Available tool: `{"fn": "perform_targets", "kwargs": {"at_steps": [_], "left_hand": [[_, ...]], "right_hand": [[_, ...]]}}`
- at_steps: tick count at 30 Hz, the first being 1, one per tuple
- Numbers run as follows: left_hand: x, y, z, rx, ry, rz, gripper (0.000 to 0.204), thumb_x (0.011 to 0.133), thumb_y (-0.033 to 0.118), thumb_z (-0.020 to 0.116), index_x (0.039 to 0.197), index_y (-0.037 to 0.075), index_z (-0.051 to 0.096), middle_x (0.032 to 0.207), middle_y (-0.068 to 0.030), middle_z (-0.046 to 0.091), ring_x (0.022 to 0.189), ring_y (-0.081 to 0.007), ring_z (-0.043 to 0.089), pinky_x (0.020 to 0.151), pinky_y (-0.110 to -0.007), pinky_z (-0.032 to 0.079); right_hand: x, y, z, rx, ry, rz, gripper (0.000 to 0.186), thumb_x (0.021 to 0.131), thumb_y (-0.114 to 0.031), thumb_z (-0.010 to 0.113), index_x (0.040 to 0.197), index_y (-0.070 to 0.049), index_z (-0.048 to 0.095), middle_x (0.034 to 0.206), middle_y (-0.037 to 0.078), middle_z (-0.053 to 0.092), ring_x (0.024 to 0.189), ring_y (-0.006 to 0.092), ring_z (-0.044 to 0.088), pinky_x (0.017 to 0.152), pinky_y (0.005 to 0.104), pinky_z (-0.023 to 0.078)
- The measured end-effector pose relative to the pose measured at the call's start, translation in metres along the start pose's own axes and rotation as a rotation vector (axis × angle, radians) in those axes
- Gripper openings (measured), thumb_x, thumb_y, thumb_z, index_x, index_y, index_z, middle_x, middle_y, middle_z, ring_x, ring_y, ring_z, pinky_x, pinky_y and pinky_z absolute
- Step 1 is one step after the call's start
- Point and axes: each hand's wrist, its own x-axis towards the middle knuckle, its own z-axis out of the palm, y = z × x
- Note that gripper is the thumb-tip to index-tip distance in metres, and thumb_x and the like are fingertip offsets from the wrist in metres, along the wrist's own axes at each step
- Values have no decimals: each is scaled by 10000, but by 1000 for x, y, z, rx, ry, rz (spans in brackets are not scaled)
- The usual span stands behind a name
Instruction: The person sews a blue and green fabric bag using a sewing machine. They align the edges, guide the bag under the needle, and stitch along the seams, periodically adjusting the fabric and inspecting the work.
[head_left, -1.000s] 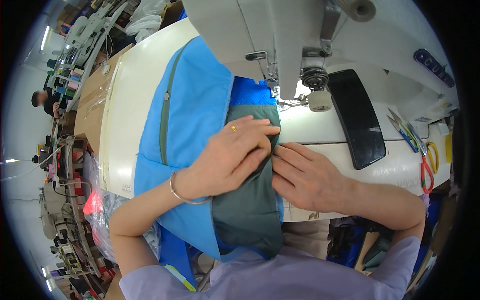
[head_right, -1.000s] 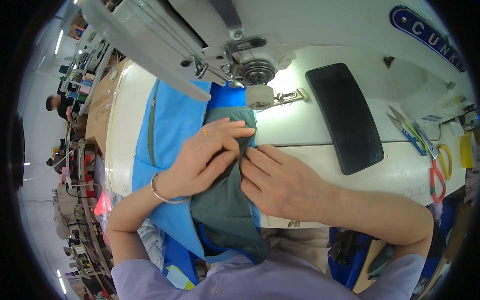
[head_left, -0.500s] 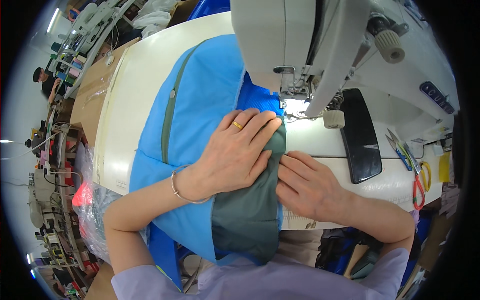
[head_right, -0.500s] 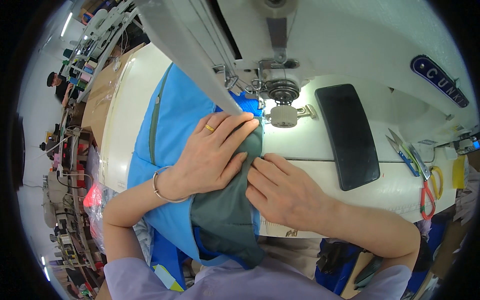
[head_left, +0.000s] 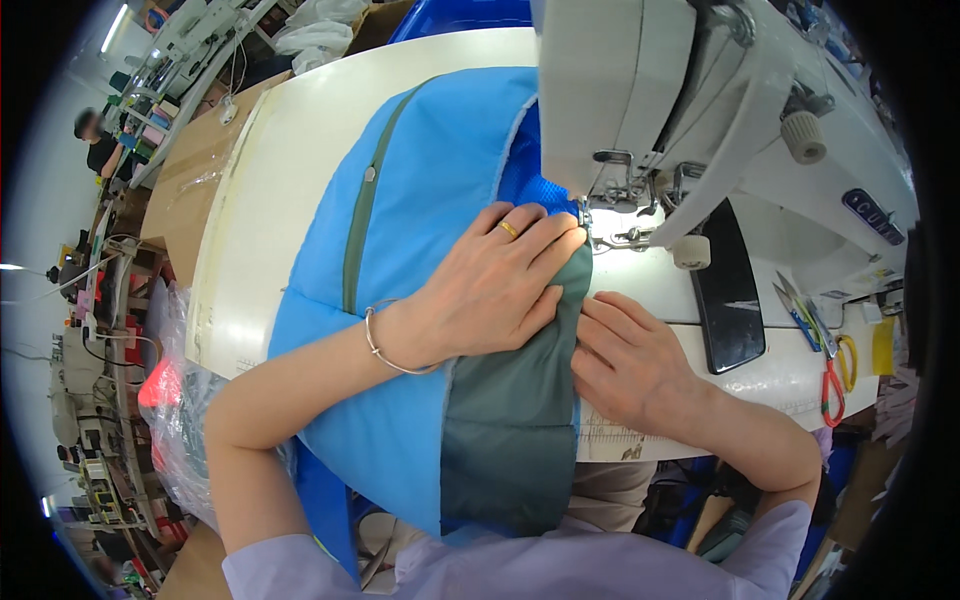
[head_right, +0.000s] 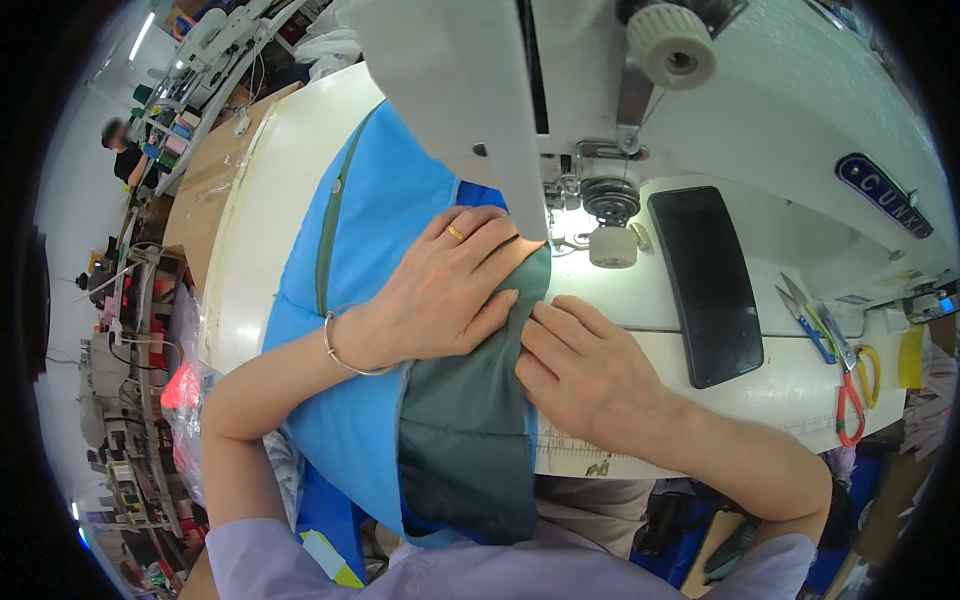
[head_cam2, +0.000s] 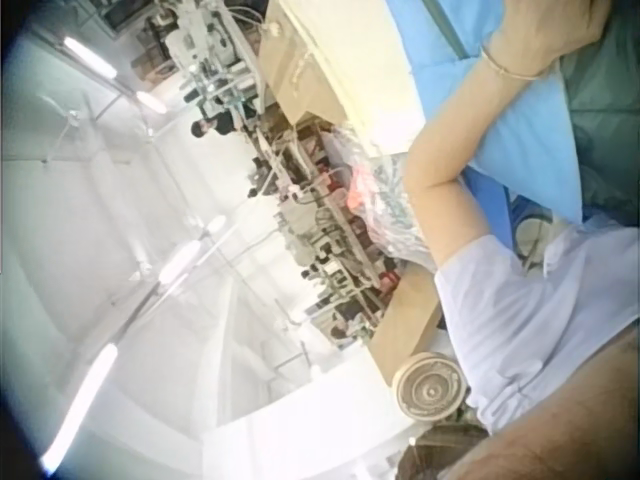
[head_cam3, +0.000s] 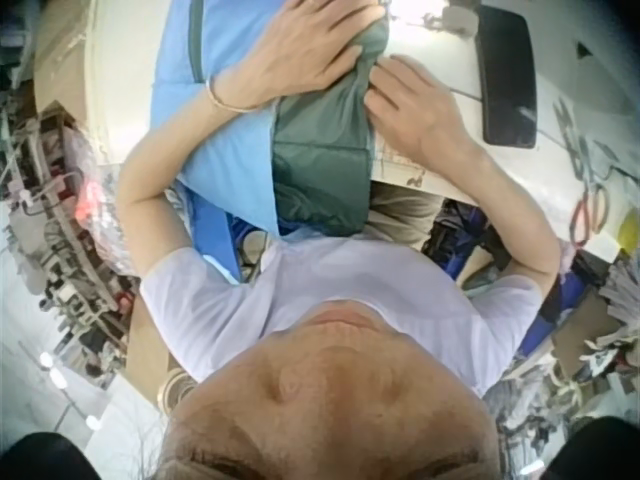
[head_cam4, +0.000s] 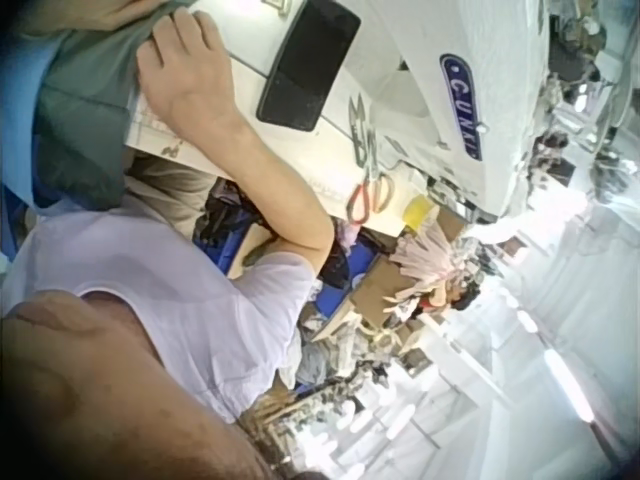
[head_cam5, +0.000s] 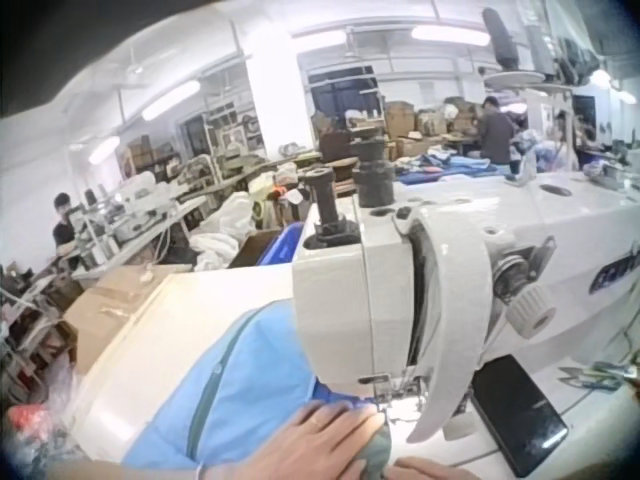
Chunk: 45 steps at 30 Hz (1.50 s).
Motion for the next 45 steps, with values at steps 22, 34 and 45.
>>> {"fn": "perform_targets", "kwargs": {"at_steps": [22, 34, 45], "left_hand": [[-2, -11, 7, 43, 58, 107, 499, 879, 160, 686, 1373, 224, 664, 1268, -155, 600, 1178, -384, 554, 1011, -483, 483], [0, -17, 7, 117, 56, 155, 438, 909, 132, 649, 1337, 218, 692, 1377, -174, 594, 1235, -378, 558, 1019, -468, 508], [3, -16, 3, 110, 26, 161, 428, 927, 116, 637, 1341, 212, 693, 1382, -172, 596, 1237, -368, 564, 1019, -465, 499]], "right_hand": [[2, 0, -5, 15, -24, 60, 248, 743, -101, 751, 940, 14, 654, 1115, 178, 629, 1162, 321, 609, 1061, 462, 476], [2, 2, 0, 8, 64, 56, 183, 763, -80, 722, 908, -8, 635, 1051, 141, 614, 1109, 289, 603, 1008, 406, 488], [-24, -37, -11, -43, 54, -39, 311, 784, -93, 666, 1055, 61, 671, 1149, 168, 653, 1110, 287, 632, 974, 389, 525]]}}
